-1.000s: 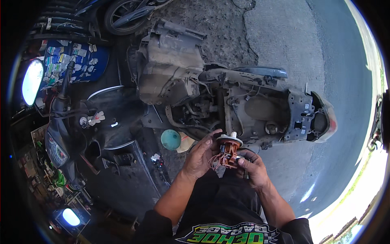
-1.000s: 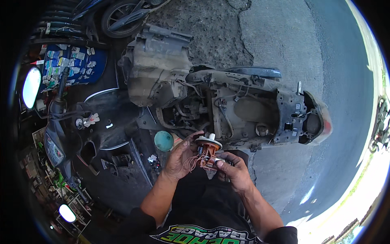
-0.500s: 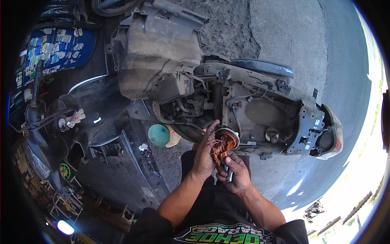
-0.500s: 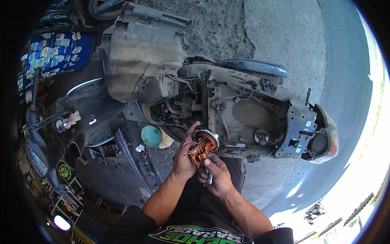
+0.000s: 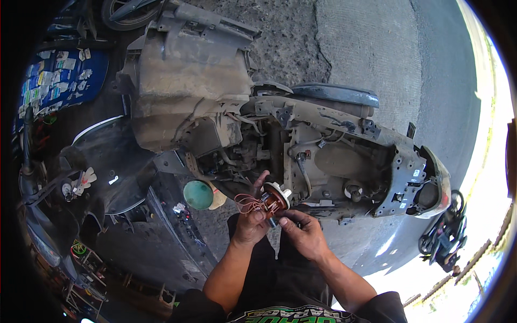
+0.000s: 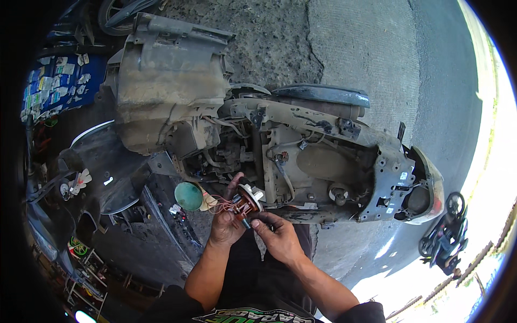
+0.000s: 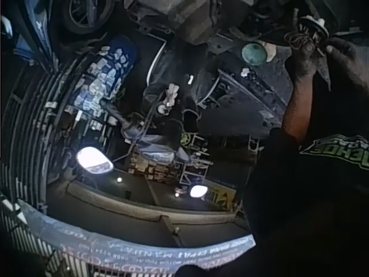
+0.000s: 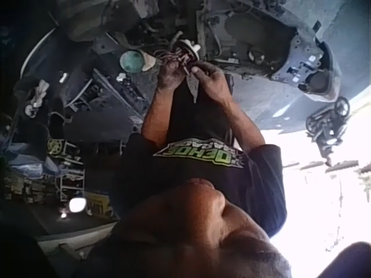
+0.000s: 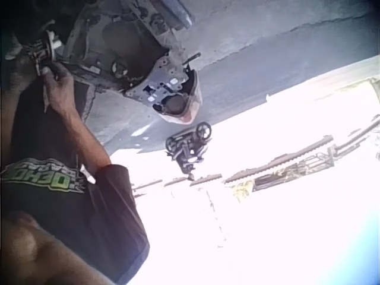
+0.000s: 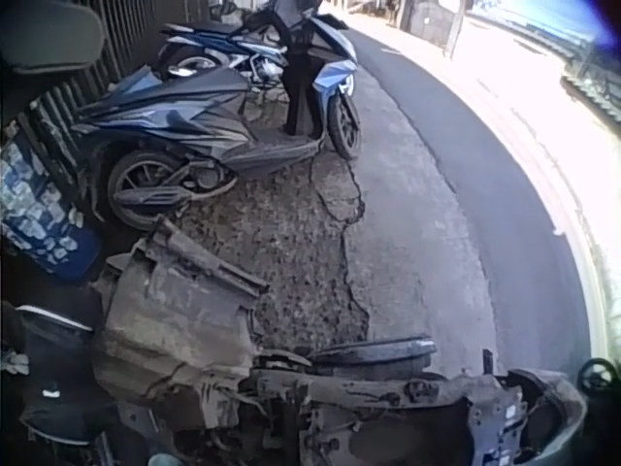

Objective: Repairing or cleaning the fuel pump assembly of a motorcycle engine.

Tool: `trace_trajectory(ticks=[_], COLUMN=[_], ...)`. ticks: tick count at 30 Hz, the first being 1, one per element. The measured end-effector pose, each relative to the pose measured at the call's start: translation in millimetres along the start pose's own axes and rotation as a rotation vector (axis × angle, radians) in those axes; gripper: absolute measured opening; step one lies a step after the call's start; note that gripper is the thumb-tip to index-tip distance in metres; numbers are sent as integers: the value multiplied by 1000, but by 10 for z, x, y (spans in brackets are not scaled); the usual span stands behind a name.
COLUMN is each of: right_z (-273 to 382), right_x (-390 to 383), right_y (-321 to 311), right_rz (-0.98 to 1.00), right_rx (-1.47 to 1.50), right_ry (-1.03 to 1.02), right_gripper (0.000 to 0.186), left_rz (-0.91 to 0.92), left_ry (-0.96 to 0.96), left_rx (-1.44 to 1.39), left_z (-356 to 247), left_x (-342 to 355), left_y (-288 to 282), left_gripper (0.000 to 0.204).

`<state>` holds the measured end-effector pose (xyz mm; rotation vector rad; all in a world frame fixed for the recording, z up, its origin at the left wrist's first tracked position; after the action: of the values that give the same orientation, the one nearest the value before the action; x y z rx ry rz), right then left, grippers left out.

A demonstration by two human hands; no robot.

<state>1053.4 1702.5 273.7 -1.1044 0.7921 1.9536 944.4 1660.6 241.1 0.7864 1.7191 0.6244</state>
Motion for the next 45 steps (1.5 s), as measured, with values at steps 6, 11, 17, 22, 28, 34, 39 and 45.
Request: trace_trajectory(ticks=[6,11,17,22,28,34,39,45], right_z=[674,893,465,495,793,1103,1117,785], right_x=[523,720,940,1075,845,640,689,1050], right_y=[-979,-432,-282,-533,-449,-429,-659,-618], right_rz=[-446,-178,-381,-466,-447,-405,-425,-61], right_rx=[-205,-528,-1098,-1183,-1025,-750,-572,-343], right_ry=[-271,-324,-63,-215,-443,-564,-623,-210], right_gripper=[20,30,64,51,31,26,32,36], left_rz=[146,127,-41,148,60,201,184,194], left_ry=[72,171,53,87,-39,-72,-115,-187], left_rx=[-117,-58,-145,-143,-58,-316,-370,-100], left_z=[-225,-320,-115,-184,40,156,253,312], left_x=[110,63,43,97,118,237,377,542], left_y=[-145,-293,-515,-307,-446,-306,-264,-197], left_gripper=[118,122,128,129,108,89,92,86])
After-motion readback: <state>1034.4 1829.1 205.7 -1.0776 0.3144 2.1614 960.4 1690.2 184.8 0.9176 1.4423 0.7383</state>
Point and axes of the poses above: each hand's wrist, its own x-axis towards the middle knuckle, its own y-axis out of the palm, z = x × y, the point moved 10 cm from there along x, towards the middle knuckle, and after that the axes turned 2 degrees about x, right-handed, at the moved point
